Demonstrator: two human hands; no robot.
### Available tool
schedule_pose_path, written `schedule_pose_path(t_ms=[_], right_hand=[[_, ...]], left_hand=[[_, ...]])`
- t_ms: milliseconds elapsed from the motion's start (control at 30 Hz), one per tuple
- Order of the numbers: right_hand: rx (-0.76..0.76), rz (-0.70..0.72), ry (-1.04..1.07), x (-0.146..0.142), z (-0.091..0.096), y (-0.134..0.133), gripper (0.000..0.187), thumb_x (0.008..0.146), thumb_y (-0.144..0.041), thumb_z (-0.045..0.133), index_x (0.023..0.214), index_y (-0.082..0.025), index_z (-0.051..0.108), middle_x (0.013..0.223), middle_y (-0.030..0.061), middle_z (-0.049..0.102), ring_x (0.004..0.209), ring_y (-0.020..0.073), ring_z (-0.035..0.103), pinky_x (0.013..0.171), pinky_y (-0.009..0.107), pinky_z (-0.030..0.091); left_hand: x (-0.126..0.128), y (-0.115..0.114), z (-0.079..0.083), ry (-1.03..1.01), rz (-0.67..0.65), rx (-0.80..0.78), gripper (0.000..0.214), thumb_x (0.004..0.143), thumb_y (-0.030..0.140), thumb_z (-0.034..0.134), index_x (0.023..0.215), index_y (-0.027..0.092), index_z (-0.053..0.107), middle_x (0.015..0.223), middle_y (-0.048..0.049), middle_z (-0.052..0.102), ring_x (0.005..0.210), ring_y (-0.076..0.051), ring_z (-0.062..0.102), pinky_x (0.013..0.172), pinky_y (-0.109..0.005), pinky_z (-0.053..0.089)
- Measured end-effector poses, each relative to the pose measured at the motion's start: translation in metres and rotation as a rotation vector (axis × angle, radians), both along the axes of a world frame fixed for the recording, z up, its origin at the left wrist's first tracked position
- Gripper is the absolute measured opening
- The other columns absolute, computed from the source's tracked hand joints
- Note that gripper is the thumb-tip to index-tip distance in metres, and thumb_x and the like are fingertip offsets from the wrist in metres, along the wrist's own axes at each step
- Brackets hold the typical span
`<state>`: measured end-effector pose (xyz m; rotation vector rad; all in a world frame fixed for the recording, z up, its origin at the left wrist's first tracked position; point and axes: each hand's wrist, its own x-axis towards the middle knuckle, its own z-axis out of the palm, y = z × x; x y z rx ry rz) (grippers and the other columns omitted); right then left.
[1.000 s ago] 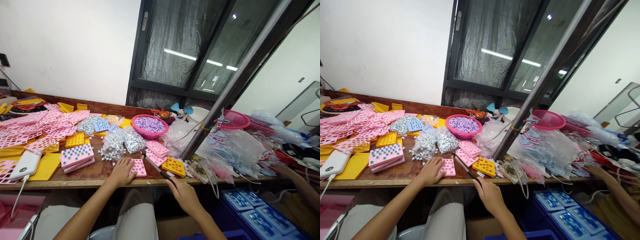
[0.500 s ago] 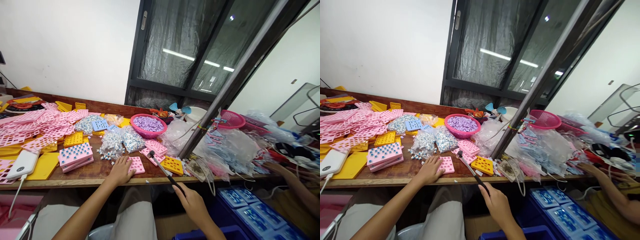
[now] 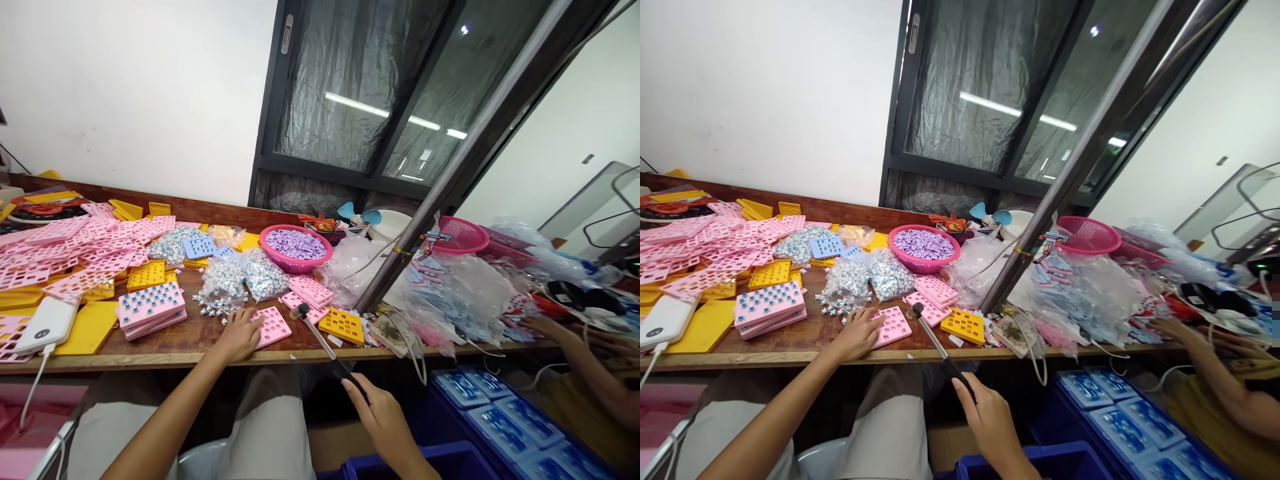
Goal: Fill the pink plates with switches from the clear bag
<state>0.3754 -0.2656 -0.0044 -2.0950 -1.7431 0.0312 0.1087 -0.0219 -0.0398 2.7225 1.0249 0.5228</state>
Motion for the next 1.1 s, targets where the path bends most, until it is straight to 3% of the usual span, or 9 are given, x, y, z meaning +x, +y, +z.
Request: schedule_pose_path(t_ms=[100, 233, 367, 533, 667, 800, 1000, 1100], right_hand=[[-0.023, 0.045, -0.037, -0.01, -0.005, 0.002, 0.057, 0.104, -0.059, 0.026, 0.1, -0.022, 0.069, 0.081, 0.0095, 0.077, 0.073, 0.0263, 0.075, 0.062, 0.03, 0.05], [-0.035, 0.068, -0.07, -0.015, -0.013, 0.004, 0.053, 0.105, -0.056, 0.027, 0.104, -0.023, 0.068, 0.089, 0.0091, 0.078, 0.081, 0.0259, 0.076, 0.067, 0.029, 0.052], [-0.087, 0.031, -0.081, -0.015, -0.01, 0.002, 0.055, 0.104, -0.058, 0.028, 0.102, -0.022, 0.069, 0.083, 0.0102, 0.078, 0.077, 0.0288, 0.076, 0.065, 0.032, 0.052], [0.06, 0.082, 0.144, -0.016, 0.004, -0.003, 0.047, 0.104, -0.055, 0.034, 0.105, -0.024, 0.07, 0.096, 0.009, 0.078, 0.085, 0.0253, 0.075, 0.074, 0.031, 0.055], [0.003, 0.109, 0.138, -0.019, -0.002, -0.004, 0.052, 0.103, -0.058, 0.034, 0.103, -0.022, 0.072, 0.091, 0.0097, 0.079, 0.083, 0.0264, 0.075, 0.073, 0.031, 0.056], [-0.061, 0.096, 0.017, -0.022, -0.014, -0.005, 0.051, 0.103, -0.057, 0.033, 0.103, -0.024, 0.072, 0.091, 0.009, 0.079, 0.084, 0.0278, 0.076, 0.072, 0.032, 0.055], [-0.07, 0.085, 0.019, -0.022, -0.012, -0.005, 0.045, 0.102, -0.055, 0.038, 0.103, -0.025, 0.072, 0.09, 0.0071, 0.079, 0.082, 0.0276, 0.076, 0.068, 0.031, 0.056], [0.02, 0.115, 0.125, -0.023, -0.007, -0.004, 0.042, 0.103, -0.052, 0.039, 0.11, -0.025, 0.071, 0.103, 0.0086, 0.078, 0.092, 0.0252, 0.075, 0.079, 0.03, 0.056]], left_hand=[[0.0, 0.0, 0.001, -0.004, -0.001, 0.004, 0.048, 0.102, 0.036, 0.033, 0.145, 0.029, 0.052, 0.148, -0.0124, 0.048, 0.134, -0.032, 0.042, 0.111, -0.053, 0.031], [0.0, -0.001, 0.001, -0.004, 0.008, 0.01, 0.046, 0.102, 0.038, 0.033, 0.142, 0.029, 0.054, 0.147, -0.0116, 0.048, 0.134, -0.032, 0.042, 0.111, -0.052, 0.031], [0.004, -0.002, 0.004, -0.017, 0.071, 0.034, 0.042, 0.101, 0.045, 0.039, 0.131, 0.027, 0.061, 0.136, -0.0122, 0.055, 0.124, -0.033, 0.049, 0.104, -0.05, 0.037], [0.022, 0.011, 0.02, -0.052, 0.194, 0.09, 0.051, 0.097, 0.056, 0.044, 0.119, 0.016, 0.065, 0.121, -0.0207, 0.06, 0.122, -0.042, 0.047, 0.103, -0.059, 0.035], [0.039, 0.029, 0.028, -0.054, 0.0, 0.111, 0.04, 0.1, 0.044, 0.044, 0.129, 0.022, 0.061, 0.136, -0.0136, 0.057, 0.129, -0.032, 0.047, 0.109, -0.048, 0.036], [0.048, 0.041, 0.022, -0.014, -0.209, 0.086, 0.038, 0.1, 0.041, 0.046, 0.132, 0.027, 0.062, 0.138, -0.0072, 0.06, 0.126, -0.025, 0.052, 0.108, -0.038, 0.039], [0.053, 0.053, 0.017, 0.031, -0.164, 0.069, 0.044, 0.098, 0.051, 0.05, 0.134, 0.031, 0.062, 0.124, -0.0093, 0.063, 0.119, -0.029, 0.054, 0.105, -0.041, 0.04], [0.056, 0.056, 0.015, 0.036, -0.095, 0.064, 0.047, 0.098, 0.054, 0.047, 0.138, 0.033, 0.06, 0.12, -0.011, 0.061, 0.118, -0.031, 0.053, 0.104, -0.045, 0.039]])
